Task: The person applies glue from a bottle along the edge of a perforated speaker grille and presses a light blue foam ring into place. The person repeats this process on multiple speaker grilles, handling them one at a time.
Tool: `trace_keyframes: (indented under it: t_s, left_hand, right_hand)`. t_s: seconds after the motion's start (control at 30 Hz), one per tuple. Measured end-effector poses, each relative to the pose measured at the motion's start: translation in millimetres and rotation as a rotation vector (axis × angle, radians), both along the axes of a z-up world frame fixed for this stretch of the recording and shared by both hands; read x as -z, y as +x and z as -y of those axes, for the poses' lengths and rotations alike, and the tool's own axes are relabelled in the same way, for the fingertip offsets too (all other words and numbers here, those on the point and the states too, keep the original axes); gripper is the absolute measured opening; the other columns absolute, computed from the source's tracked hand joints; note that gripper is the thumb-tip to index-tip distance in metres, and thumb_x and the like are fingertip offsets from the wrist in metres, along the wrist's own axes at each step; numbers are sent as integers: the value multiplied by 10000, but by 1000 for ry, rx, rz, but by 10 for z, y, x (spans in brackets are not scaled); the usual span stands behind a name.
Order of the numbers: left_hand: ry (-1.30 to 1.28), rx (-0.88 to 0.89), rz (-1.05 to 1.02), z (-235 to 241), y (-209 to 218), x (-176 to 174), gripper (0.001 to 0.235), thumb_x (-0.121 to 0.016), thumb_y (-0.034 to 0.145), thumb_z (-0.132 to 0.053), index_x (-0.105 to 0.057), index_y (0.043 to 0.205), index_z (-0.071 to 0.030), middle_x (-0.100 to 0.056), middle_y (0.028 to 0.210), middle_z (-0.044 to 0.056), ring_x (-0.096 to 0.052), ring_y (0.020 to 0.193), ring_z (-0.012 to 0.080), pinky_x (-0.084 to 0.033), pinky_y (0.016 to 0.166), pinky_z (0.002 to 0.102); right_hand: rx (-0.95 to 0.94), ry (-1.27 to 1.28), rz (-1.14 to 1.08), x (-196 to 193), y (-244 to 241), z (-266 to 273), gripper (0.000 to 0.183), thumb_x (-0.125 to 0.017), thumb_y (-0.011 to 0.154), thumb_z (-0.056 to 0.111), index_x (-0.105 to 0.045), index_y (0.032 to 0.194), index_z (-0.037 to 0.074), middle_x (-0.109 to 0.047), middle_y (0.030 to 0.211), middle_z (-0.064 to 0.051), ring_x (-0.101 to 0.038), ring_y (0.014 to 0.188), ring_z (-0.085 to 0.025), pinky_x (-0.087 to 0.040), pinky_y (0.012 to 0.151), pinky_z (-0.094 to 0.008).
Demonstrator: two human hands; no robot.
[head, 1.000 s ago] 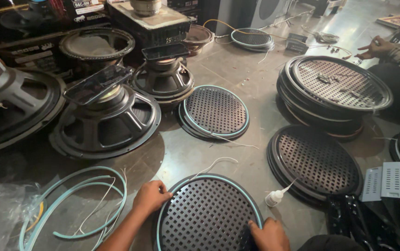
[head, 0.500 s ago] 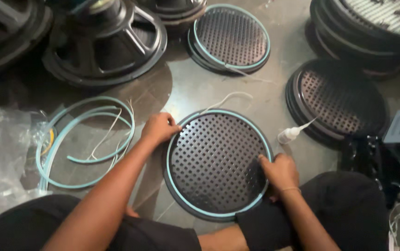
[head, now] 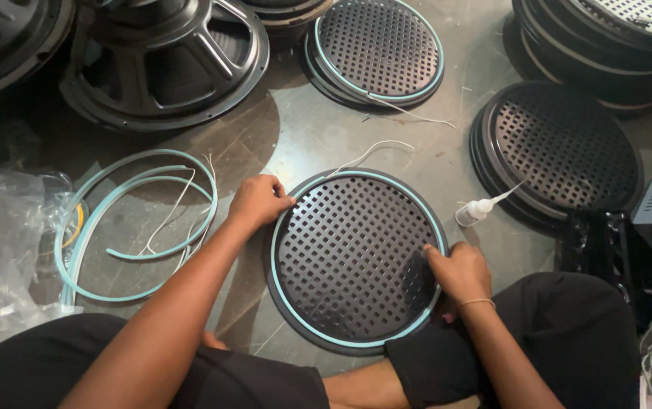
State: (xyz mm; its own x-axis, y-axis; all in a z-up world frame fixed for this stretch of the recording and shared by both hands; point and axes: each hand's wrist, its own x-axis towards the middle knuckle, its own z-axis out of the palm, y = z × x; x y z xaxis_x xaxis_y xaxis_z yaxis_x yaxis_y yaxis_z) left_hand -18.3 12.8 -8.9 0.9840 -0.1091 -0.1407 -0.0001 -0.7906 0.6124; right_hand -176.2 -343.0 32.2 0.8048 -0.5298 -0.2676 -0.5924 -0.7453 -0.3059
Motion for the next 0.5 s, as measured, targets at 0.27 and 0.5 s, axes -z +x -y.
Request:
trace_keyframes:
  t_s: [0.27, 0.5]
  left_hand:
    - [-1, -1, -1, -2, 10, 3, 300, -872, 704, -352, -775, 792, -82, -766, 916, 143, -739, 878, 306, -569, 815, 415]
    - [-14, 1, -1, -11, 12, 6, 303, -864, 709, -357, -769, 811, -87, -769, 888, 145, -748, 855, 298, -579, 807, 406]
  right_hand:
    - [60, 97, -51, -165, 30, -53, 583, -699, 848, 498, -740, 1045, -49, -745, 1000, -297, -752, 912, -440, -571, 865, -491]
    - [64, 95, -50, -124, 51, -33, 583, -697, 861, 503, -735, 1026, -55, -752, 971, -281, -750, 898, -424, -571, 840, -487]
